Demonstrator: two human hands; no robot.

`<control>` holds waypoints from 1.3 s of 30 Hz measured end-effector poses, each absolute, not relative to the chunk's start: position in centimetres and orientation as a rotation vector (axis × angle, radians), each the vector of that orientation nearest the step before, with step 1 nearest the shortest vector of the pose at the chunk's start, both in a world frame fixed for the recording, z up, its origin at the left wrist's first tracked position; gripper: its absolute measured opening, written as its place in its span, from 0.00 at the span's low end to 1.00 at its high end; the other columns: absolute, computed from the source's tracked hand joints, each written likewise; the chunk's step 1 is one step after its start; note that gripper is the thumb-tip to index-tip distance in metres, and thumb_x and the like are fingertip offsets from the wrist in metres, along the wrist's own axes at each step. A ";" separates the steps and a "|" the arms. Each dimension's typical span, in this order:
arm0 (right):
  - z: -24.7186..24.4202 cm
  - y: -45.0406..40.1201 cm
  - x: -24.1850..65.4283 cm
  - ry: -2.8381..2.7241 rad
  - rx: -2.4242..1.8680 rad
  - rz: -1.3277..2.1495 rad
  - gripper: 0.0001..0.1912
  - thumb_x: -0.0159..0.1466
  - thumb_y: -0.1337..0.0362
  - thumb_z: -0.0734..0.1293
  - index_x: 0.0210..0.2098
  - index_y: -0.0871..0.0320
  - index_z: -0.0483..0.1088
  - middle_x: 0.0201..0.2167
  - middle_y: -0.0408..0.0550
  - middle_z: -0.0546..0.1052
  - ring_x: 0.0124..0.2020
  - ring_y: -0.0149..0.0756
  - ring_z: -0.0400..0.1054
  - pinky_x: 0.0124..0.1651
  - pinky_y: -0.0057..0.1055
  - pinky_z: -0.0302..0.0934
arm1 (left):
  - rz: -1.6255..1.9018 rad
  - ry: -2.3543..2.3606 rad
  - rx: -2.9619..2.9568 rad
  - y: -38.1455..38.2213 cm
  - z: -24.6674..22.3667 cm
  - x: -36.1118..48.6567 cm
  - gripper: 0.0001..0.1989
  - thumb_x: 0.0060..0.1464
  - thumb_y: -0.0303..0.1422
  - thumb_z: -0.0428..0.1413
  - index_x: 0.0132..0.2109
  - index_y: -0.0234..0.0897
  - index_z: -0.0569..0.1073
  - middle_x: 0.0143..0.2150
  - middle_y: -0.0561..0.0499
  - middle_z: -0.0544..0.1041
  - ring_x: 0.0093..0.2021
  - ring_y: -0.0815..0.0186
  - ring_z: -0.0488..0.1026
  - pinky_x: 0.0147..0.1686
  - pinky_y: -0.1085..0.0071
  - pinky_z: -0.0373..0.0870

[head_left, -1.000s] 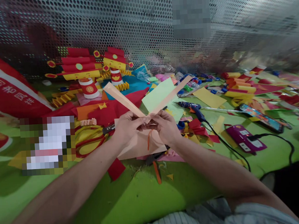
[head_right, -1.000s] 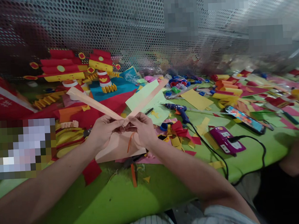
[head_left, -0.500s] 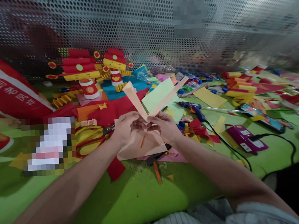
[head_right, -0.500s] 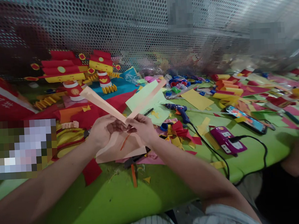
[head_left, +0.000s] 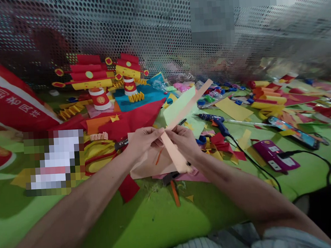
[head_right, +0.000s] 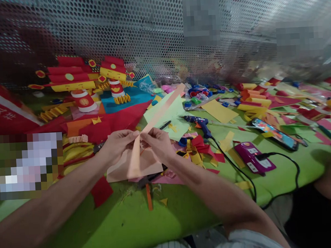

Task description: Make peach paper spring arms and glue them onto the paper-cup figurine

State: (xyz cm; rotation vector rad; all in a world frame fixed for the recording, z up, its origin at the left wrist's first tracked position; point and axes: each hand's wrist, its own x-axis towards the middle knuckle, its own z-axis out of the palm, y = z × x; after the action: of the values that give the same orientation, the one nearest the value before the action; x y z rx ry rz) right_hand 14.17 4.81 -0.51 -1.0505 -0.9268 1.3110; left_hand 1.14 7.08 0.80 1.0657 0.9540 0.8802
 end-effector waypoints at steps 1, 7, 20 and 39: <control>-0.4 4.8 14.2 -0.921 -1.066 1.316 0.16 0.41 0.54 0.74 0.19 0.59 0.67 0.14 0.38 0.69 0.18 0.25 0.62 0.23 0.25 0.57 | 0.883 0.954 1.077 7.1 0.8 1.1 0.15 0.36 0.42 0.64 0.22 0.34 0.72 0.19 0.52 0.73 0.20 0.71 0.69 0.24 0.74 0.66; -0.3 4.9 14.3 -0.913 -1.111 1.329 0.18 0.40 0.52 0.74 0.22 0.60 0.70 0.15 0.38 0.70 0.18 0.26 0.62 0.23 0.25 0.56 | 0.917 0.933 1.084 6.8 0.9 1.3 0.17 0.33 0.43 0.65 0.21 0.34 0.71 0.18 0.54 0.72 0.19 0.73 0.68 0.23 0.76 0.66; -0.1 4.5 14.0 -0.923 -1.103 1.325 0.19 0.39 0.52 0.75 0.20 0.60 0.69 0.16 0.40 0.72 0.17 0.25 0.62 0.21 0.24 0.57 | 0.966 0.925 1.150 6.8 0.3 1.2 0.16 0.37 0.42 0.64 0.23 0.34 0.69 0.17 0.57 0.71 0.18 0.74 0.68 0.22 0.76 0.67; 0.4 4.8 15.0 -0.944 -1.088 1.447 0.19 0.44 0.49 0.72 0.19 0.60 0.69 0.15 0.41 0.71 0.17 0.26 0.62 0.25 0.28 0.59 | 0.885 0.916 1.192 7.3 0.9 0.8 0.11 0.43 0.35 0.62 0.23 0.32 0.70 0.17 0.54 0.73 0.19 0.73 0.71 0.21 0.79 0.67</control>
State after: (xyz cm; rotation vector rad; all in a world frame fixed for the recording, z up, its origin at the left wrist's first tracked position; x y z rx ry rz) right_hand 15.03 4.78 0.36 -1.0881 -0.9440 1.4474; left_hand 0.78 7.32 0.88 1.1916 0.9160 0.8847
